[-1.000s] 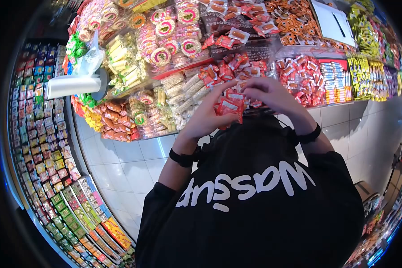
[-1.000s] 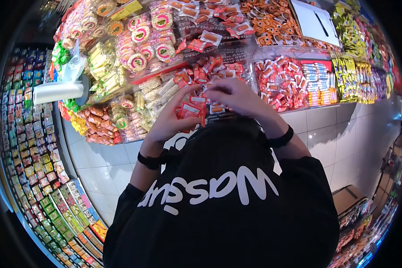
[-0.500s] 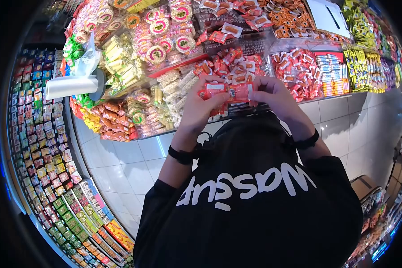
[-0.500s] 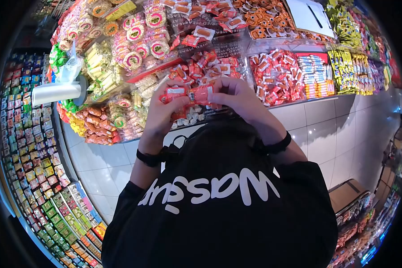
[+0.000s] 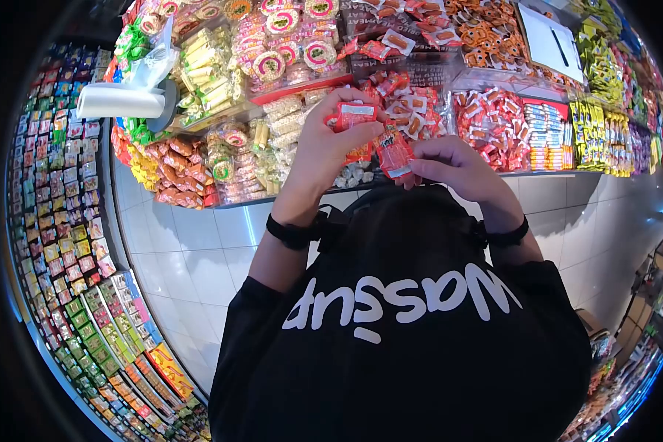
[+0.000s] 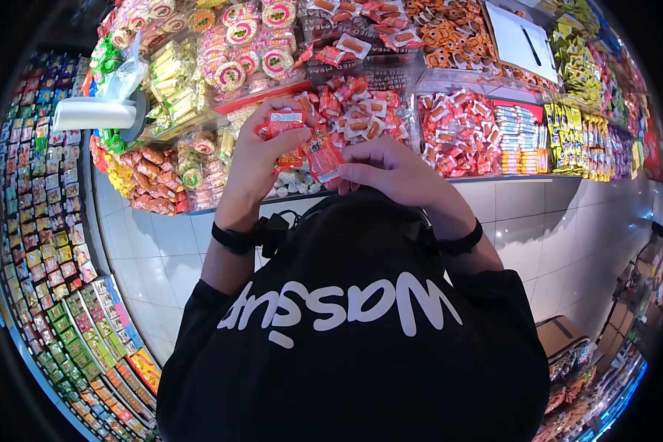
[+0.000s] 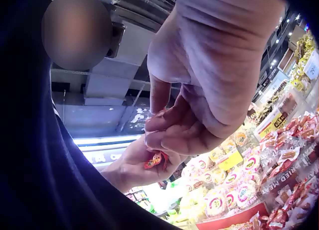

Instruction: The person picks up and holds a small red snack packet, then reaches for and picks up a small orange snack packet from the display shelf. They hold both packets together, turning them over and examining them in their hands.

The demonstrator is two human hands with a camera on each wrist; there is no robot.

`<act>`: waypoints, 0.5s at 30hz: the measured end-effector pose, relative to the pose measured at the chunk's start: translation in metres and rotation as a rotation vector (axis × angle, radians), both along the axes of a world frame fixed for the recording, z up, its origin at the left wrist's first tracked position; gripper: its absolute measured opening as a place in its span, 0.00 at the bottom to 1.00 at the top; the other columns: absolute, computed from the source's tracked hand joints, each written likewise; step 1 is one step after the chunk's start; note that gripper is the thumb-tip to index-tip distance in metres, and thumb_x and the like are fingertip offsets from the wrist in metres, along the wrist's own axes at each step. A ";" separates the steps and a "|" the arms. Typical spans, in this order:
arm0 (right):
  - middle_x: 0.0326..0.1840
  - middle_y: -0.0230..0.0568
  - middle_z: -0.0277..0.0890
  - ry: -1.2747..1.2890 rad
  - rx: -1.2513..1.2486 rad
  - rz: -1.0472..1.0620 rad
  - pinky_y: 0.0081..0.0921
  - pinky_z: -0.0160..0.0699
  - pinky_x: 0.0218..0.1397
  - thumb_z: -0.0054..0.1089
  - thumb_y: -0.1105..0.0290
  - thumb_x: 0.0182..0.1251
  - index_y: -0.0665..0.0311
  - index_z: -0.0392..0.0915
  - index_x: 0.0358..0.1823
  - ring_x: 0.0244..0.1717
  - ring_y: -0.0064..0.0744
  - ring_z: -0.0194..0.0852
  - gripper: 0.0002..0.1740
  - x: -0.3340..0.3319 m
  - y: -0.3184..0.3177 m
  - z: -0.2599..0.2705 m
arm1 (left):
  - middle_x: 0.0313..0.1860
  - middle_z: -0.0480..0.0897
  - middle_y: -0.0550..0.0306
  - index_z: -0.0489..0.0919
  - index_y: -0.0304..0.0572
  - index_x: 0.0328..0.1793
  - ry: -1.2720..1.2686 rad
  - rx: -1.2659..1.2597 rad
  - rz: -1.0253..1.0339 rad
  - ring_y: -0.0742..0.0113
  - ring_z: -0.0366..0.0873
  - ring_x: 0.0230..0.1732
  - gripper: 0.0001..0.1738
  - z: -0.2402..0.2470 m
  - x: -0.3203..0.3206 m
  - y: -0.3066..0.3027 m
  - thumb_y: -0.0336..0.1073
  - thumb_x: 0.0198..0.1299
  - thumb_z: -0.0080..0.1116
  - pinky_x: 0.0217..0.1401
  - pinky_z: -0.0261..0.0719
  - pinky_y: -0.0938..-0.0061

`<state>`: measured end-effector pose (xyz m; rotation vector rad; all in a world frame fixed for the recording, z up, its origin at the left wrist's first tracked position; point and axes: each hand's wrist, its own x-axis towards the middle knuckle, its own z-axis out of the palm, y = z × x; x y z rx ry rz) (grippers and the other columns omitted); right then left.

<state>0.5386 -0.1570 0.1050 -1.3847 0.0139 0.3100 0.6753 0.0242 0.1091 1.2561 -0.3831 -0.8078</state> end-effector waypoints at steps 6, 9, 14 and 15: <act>0.36 0.39 0.83 -0.044 0.033 0.053 0.22 0.77 0.48 0.51 0.67 0.75 0.72 0.80 0.42 0.41 0.25 0.80 0.14 -0.005 -0.002 -0.007 | 0.42 0.84 0.54 0.76 0.37 0.51 0.026 -0.033 0.033 0.71 0.82 0.45 0.17 0.000 -0.009 0.000 0.22 0.55 0.65 0.52 0.79 0.76; 0.39 0.43 0.84 0.018 0.137 0.041 0.22 0.77 0.48 0.50 0.67 0.75 0.73 0.80 0.44 0.41 0.26 0.81 0.15 -0.007 -0.003 -0.012 | 0.43 0.83 0.53 0.75 0.37 0.52 0.039 -0.003 0.044 0.69 0.81 0.46 0.18 0.002 -0.013 0.003 0.21 0.54 0.63 0.53 0.79 0.74; 0.42 0.45 0.84 0.077 0.231 0.029 0.23 0.78 0.48 0.50 0.67 0.75 0.75 0.79 0.46 0.42 0.28 0.82 0.15 -0.007 -0.004 -0.019 | 0.42 0.83 0.53 0.75 0.37 0.51 0.011 -0.019 0.055 0.70 0.81 0.45 0.18 -0.001 -0.014 0.004 0.22 0.54 0.64 0.53 0.78 0.76; 0.42 0.45 0.84 0.077 0.235 0.028 0.23 0.78 0.48 0.50 0.67 0.75 0.75 0.79 0.46 0.42 0.28 0.82 0.15 -0.008 -0.004 -0.020 | 0.42 0.83 0.53 0.75 0.37 0.51 0.011 -0.017 0.056 0.70 0.81 0.45 0.18 0.000 -0.015 0.003 0.22 0.54 0.64 0.53 0.78 0.76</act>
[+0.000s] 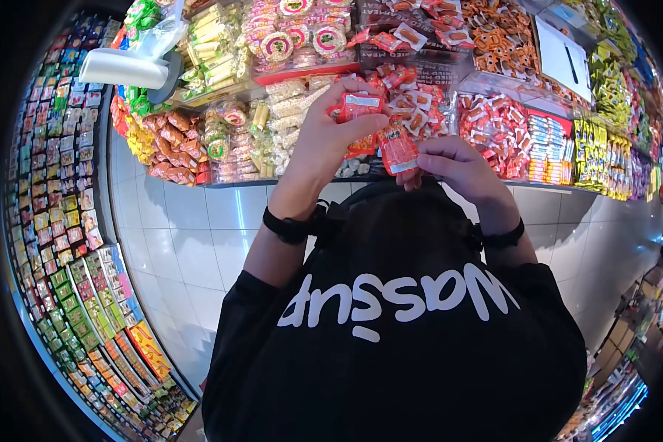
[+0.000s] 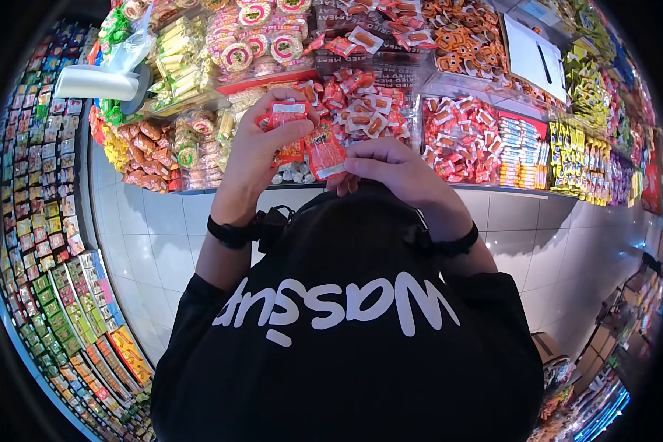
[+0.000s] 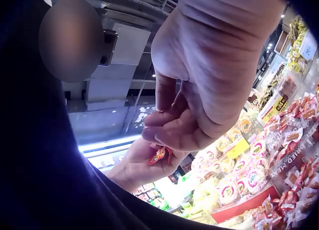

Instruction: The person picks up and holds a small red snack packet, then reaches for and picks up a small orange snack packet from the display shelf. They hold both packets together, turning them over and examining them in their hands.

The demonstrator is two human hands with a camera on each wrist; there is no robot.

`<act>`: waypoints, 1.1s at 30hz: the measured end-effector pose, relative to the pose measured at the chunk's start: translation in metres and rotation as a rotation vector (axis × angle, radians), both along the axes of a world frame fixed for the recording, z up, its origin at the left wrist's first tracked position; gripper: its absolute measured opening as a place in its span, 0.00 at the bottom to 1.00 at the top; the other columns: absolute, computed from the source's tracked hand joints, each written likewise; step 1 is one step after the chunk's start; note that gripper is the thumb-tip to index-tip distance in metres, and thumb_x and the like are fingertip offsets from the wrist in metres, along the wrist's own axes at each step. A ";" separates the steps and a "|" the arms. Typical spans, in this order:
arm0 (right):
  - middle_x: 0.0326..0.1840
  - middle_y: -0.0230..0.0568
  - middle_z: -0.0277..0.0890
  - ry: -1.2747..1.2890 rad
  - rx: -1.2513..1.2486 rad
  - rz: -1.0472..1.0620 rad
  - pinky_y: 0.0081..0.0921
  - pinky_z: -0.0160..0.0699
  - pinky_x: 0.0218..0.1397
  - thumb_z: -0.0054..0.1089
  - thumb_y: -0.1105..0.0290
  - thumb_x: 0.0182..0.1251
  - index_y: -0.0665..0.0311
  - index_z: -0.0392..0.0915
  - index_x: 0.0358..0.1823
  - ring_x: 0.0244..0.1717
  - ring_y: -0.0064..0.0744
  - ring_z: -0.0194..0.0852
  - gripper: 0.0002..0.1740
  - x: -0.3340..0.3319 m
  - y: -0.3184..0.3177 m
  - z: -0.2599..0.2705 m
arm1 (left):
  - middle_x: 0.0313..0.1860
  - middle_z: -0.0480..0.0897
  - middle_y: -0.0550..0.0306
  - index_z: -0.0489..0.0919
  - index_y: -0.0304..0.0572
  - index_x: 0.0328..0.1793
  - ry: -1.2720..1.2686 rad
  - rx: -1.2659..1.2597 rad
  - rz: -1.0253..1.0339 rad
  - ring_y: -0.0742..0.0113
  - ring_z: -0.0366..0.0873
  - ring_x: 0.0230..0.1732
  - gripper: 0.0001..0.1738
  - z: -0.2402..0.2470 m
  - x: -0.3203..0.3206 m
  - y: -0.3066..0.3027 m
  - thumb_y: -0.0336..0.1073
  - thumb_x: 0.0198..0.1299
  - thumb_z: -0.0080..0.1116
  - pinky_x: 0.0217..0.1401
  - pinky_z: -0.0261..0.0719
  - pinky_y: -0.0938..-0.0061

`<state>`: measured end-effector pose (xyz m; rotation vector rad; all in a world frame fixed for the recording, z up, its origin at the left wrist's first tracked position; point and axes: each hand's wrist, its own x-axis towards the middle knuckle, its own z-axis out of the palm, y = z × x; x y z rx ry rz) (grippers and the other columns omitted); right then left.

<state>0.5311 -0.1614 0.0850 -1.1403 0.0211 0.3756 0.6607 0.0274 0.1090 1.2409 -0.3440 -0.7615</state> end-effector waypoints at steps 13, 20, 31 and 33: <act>0.32 0.33 0.79 0.007 -0.130 -0.050 0.19 0.71 0.44 0.53 0.66 0.74 0.69 0.80 0.38 0.37 0.19 0.75 0.13 0.003 -0.008 -0.008 | 0.43 0.83 0.55 0.75 0.37 0.53 0.004 0.102 0.008 0.72 0.81 0.44 0.19 -0.005 -0.002 -0.007 0.21 0.55 0.64 0.50 0.78 0.78; 0.34 0.34 0.81 0.212 -0.141 -0.291 0.19 0.74 0.41 0.51 0.65 0.75 0.67 0.79 0.39 0.35 0.21 0.76 0.12 0.018 -0.046 -0.041 | 0.40 0.80 0.53 0.73 0.38 0.52 0.167 0.092 0.102 0.66 0.81 0.34 0.17 -0.028 0.001 0.022 0.20 0.57 0.59 0.35 0.80 0.74; 0.29 0.50 0.79 0.009 -1.097 -0.589 0.36 0.77 0.36 0.50 0.61 0.73 0.66 0.75 0.37 0.30 0.44 0.81 0.15 0.128 -0.133 -0.140 | 0.38 0.79 0.55 0.72 0.38 0.52 0.248 0.098 0.217 0.69 0.80 0.32 0.16 -0.035 0.000 0.042 0.21 0.58 0.60 0.31 0.80 0.76; 0.32 0.52 0.80 -0.028 -1.287 -0.588 0.42 0.77 0.39 0.51 0.58 0.72 0.65 0.77 0.37 0.35 0.50 0.80 0.16 0.146 -0.139 -0.144 | 0.38 0.79 0.55 0.72 0.38 0.52 0.246 0.095 0.217 0.69 0.80 0.32 0.16 -0.036 0.004 0.040 0.21 0.58 0.60 0.31 0.80 0.76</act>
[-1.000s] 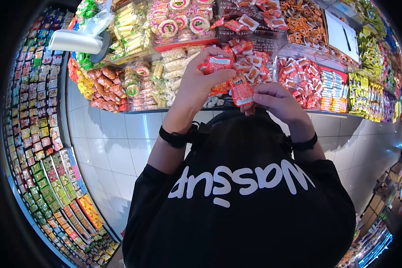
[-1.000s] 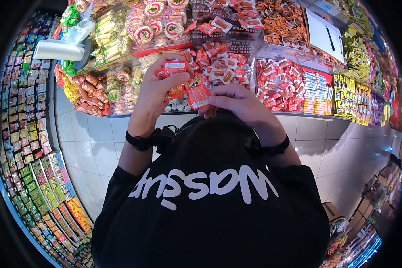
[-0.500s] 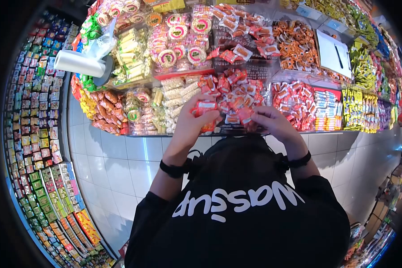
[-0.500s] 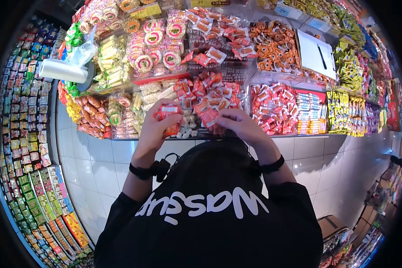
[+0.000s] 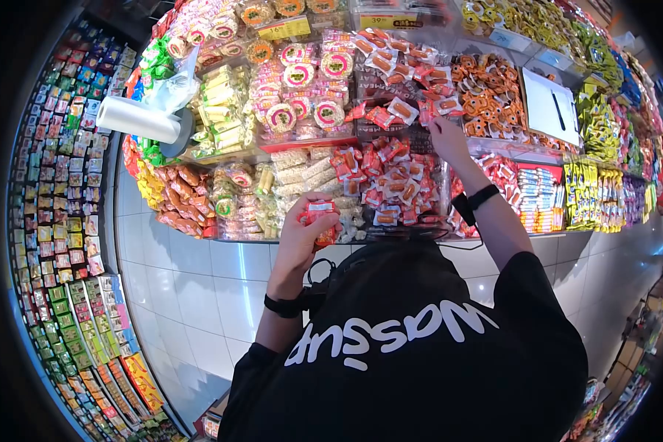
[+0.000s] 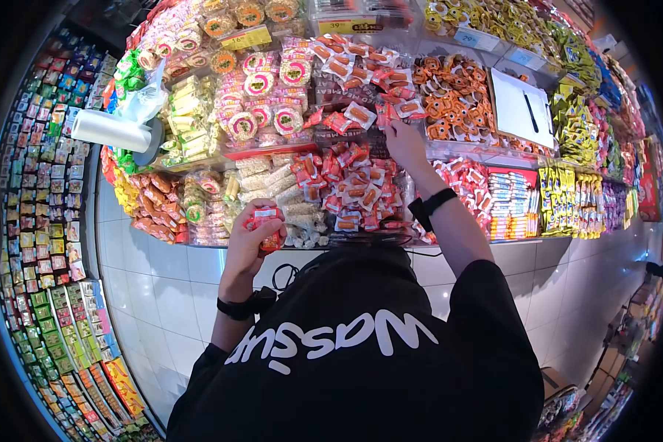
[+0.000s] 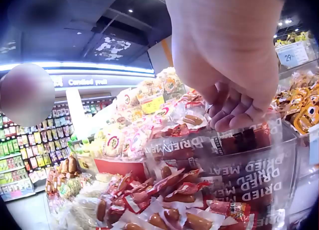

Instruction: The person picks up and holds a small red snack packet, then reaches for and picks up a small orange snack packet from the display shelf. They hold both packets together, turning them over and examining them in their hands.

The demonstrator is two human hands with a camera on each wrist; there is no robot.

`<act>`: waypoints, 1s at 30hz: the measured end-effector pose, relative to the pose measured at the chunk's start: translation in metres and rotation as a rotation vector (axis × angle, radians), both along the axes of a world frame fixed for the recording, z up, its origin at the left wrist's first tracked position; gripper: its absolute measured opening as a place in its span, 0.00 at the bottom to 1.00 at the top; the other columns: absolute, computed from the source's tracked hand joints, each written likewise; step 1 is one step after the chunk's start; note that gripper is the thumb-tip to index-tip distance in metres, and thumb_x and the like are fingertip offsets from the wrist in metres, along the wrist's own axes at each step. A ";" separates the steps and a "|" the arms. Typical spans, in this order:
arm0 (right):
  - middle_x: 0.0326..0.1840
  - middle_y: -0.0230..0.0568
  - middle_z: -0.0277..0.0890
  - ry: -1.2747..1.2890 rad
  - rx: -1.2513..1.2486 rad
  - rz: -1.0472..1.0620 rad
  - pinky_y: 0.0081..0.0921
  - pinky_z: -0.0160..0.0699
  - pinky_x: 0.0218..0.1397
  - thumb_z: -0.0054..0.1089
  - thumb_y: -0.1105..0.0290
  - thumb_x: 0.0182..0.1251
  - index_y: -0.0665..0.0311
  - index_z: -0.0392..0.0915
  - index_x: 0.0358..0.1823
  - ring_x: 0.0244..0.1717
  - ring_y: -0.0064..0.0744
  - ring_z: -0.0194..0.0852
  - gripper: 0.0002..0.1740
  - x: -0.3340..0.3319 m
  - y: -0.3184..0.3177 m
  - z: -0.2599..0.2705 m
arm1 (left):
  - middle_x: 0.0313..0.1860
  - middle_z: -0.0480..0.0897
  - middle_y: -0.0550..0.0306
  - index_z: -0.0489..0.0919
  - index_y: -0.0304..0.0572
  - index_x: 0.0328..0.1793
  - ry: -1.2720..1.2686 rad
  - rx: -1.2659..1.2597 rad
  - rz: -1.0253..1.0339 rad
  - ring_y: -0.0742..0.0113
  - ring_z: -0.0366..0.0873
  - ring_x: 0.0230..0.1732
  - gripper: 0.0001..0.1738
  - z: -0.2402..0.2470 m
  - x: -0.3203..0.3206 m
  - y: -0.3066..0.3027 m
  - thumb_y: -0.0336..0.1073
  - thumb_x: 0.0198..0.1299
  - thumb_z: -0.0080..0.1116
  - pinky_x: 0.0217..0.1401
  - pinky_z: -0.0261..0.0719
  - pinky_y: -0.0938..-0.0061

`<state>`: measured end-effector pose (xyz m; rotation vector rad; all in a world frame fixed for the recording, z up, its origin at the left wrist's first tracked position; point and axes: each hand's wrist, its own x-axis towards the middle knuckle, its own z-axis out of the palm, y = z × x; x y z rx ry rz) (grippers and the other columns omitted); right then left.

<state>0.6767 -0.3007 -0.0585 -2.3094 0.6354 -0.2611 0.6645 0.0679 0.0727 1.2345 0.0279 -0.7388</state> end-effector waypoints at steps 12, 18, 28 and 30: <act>0.32 0.50 0.82 0.201 -0.162 -0.112 0.44 0.78 0.41 0.56 0.48 0.66 0.63 0.82 0.32 0.37 0.52 0.81 0.23 0.023 -0.011 0.000 | 0.28 0.80 0.56 0.72 0.38 0.54 0.015 0.056 -0.116 0.69 0.79 0.29 0.16 -0.008 0.040 -0.039 0.23 0.59 0.60 0.30 0.78 0.77; 0.24 0.48 0.78 -0.068 -0.082 -0.144 0.37 0.74 0.33 0.59 0.54 0.67 0.67 0.82 0.32 0.27 0.45 0.78 0.20 0.005 -0.006 0.002 | 0.32 0.80 0.57 0.73 0.38 0.55 -0.003 0.072 -0.261 0.71 0.80 0.30 0.19 -0.010 0.055 -0.059 0.23 0.58 0.63 0.33 0.78 0.78; 0.28 0.33 0.79 -0.066 0.653 0.374 0.23 0.73 0.35 0.63 0.64 0.67 0.66 0.82 0.39 0.29 0.20 0.73 0.11 -0.055 0.085 0.114 | 0.42 0.79 0.62 0.75 0.43 0.58 -0.258 0.199 -0.487 0.79 0.78 0.36 0.24 -0.009 0.049 -0.077 0.24 0.54 0.67 0.39 0.78 0.83; 0.29 0.33 0.79 -0.021 0.714 0.449 0.22 0.74 0.37 0.64 0.65 0.66 0.66 0.81 0.39 0.31 0.20 0.75 0.11 -0.061 0.101 0.123 | 0.42 0.79 0.62 0.75 0.43 0.58 -0.315 0.159 -0.518 0.79 0.78 0.37 0.24 -0.005 0.044 -0.083 0.25 0.54 0.67 0.39 0.78 0.83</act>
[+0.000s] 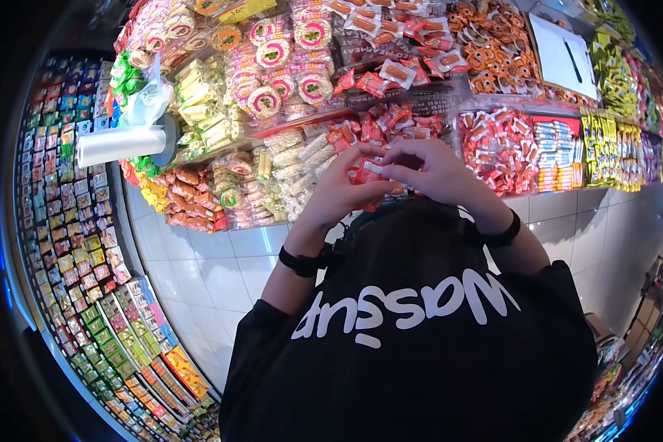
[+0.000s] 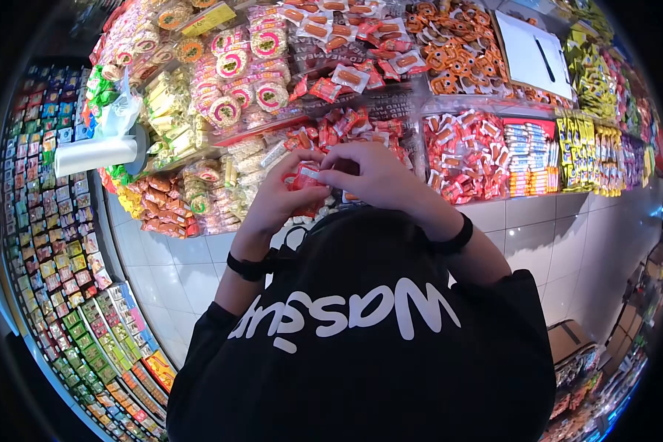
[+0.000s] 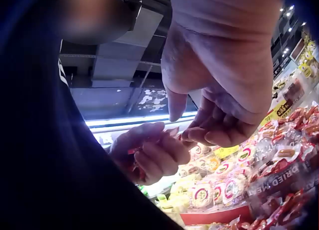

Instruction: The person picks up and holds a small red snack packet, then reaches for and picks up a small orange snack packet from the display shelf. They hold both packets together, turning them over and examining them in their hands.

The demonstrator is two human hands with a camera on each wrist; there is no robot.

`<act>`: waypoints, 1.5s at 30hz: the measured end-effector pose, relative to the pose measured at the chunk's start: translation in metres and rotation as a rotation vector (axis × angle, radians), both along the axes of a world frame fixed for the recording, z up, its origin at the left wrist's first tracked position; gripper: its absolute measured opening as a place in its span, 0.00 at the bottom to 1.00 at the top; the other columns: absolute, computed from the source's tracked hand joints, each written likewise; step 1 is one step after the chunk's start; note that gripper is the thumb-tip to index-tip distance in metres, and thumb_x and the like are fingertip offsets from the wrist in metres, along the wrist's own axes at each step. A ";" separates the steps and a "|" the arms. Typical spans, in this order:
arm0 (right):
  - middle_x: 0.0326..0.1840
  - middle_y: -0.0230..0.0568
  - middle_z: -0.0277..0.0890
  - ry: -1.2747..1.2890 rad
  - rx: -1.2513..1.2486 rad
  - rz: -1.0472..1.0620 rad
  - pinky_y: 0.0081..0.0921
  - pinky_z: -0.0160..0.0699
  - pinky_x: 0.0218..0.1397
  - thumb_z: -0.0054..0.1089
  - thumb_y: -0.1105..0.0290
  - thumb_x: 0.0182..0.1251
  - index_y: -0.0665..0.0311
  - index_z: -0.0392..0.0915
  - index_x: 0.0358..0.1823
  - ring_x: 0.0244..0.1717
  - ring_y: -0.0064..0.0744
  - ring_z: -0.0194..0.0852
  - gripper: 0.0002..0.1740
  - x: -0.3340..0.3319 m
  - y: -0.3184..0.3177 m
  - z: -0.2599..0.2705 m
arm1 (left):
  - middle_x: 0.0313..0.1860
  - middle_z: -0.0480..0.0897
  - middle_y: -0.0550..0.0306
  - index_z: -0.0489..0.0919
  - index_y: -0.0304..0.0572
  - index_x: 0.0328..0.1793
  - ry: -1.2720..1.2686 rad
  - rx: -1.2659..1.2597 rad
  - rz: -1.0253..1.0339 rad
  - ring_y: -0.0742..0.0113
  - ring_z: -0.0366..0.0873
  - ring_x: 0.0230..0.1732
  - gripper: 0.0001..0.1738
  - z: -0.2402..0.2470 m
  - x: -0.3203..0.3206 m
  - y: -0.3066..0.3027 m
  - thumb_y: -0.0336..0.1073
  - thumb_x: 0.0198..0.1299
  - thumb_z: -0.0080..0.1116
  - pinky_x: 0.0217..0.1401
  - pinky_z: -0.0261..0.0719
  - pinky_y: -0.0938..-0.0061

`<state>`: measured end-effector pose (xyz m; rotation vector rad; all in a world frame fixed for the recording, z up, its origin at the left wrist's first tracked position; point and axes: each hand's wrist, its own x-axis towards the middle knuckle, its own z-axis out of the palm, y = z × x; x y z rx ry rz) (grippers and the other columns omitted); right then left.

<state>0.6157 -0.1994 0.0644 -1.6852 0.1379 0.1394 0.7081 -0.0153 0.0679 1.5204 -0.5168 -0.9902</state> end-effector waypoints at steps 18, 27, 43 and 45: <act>0.33 0.33 0.80 0.090 0.441 0.176 0.19 0.77 0.39 0.61 0.67 0.69 0.66 0.79 0.43 0.33 0.20 0.77 0.10 -0.039 0.025 0.021 | 0.42 0.77 0.63 0.79 0.39 0.44 0.185 -0.273 0.272 0.77 0.74 0.47 0.05 0.018 -0.019 0.013 0.27 0.63 0.59 0.54 0.71 0.77; 0.40 0.38 0.82 0.075 0.463 0.263 0.20 0.78 0.46 0.50 0.67 0.75 0.68 0.79 0.46 0.40 0.23 0.79 0.12 -0.048 0.025 0.028 | 0.41 0.77 0.63 0.80 0.37 0.44 0.146 -0.252 0.280 0.76 0.74 0.45 0.06 0.028 -0.023 0.021 0.29 0.63 0.60 0.53 0.71 0.77; 0.37 0.35 0.82 0.118 0.350 0.260 0.19 0.75 0.43 0.50 0.67 0.75 0.68 0.80 0.43 0.37 0.20 0.78 0.12 -0.048 0.027 0.018 | 0.35 0.81 0.60 0.79 0.38 0.47 0.105 -0.055 0.142 0.76 0.78 0.36 0.08 0.036 -0.023 0.038 0.30 0.63 0.62 0.40 0.75 0.81; 0.36 0.34 0.81 0.151 0.338 0.252 0.18 0.75 0.42 0.50 0.67 0.75 0.68 0.80 0.43 0.36 0.20 0.78 0.12 -0.047 0.025 0.012 | 0.31 0.82 0.61 0.79 0.39 0.48 0.219 0.074 0.058 0.77 0.79 0.31 0.09 0.029 -0.019 0.052 0.31 0.63 0.62 0.33 0.75 0.82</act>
